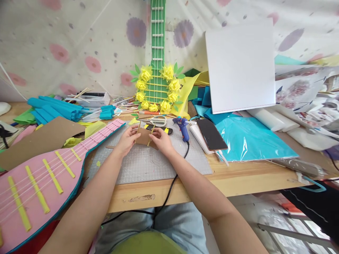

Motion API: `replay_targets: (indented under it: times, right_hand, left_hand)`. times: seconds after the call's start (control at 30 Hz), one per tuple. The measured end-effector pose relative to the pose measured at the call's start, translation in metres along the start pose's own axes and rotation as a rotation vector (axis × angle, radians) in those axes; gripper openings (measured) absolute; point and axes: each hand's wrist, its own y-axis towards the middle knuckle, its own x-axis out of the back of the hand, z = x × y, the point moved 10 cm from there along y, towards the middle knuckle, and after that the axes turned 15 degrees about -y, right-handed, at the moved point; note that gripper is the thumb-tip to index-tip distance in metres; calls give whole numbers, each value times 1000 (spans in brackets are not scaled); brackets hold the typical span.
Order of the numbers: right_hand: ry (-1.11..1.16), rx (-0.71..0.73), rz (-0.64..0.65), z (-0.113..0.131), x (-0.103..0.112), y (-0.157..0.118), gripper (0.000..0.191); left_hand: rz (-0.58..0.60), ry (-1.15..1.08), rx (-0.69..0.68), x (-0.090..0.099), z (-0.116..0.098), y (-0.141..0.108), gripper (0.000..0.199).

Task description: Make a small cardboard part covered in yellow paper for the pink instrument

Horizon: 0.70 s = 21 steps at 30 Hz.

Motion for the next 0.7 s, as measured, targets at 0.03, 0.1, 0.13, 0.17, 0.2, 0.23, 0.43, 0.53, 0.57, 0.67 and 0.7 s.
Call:
replay_targets:
  times: [0.03,0.1,0.13,0.17,0.2,0.23,0.43,0.53,0.57,0.67,0.7]
  right_hand:
    - [6,-10,-4,-1,1,0,23]
    - [17,-24,-15,-1,2,0,24]
    - [25,-31,-24,-2,3,0,24]
    - [38,-40,-33,-3,5,0,24]
    - [55,-50,-41,-5,6,0,24]
    - [74,-62,-51,-7,7,1,24]
    - [163,-119,-78,-20,8,3,32]
    - [193,-128,-81,-22,7,4,34]
    - [199,-134,-86,-22,7,4,34]
    - [211,-154,-105,-24,8,5,33]
    - [216,-158,-110,-25,8,5,32]
  left_hand:
    - [-6,0,12,1,1,0,38]
    - [-20,-11,35,2,2,0,37]
    - [-30,-22,47,2,3,-1,36]
    - [-41,-38,60,3,3,-1,35]
    - [-51,-56,70,3,3,-2,34]
    - [-60,-77,78,3,3,-2,33]
    - [-57,-129,100,1,5,-3,33]
    - [-30,-149,132,-2,7,-4,37]
    - [-15,-157,147,-4,8,-5,38]
    - [20,-162,172,-9,9,-8,42]
    - [22,-156,173,-9,9,-8,43]
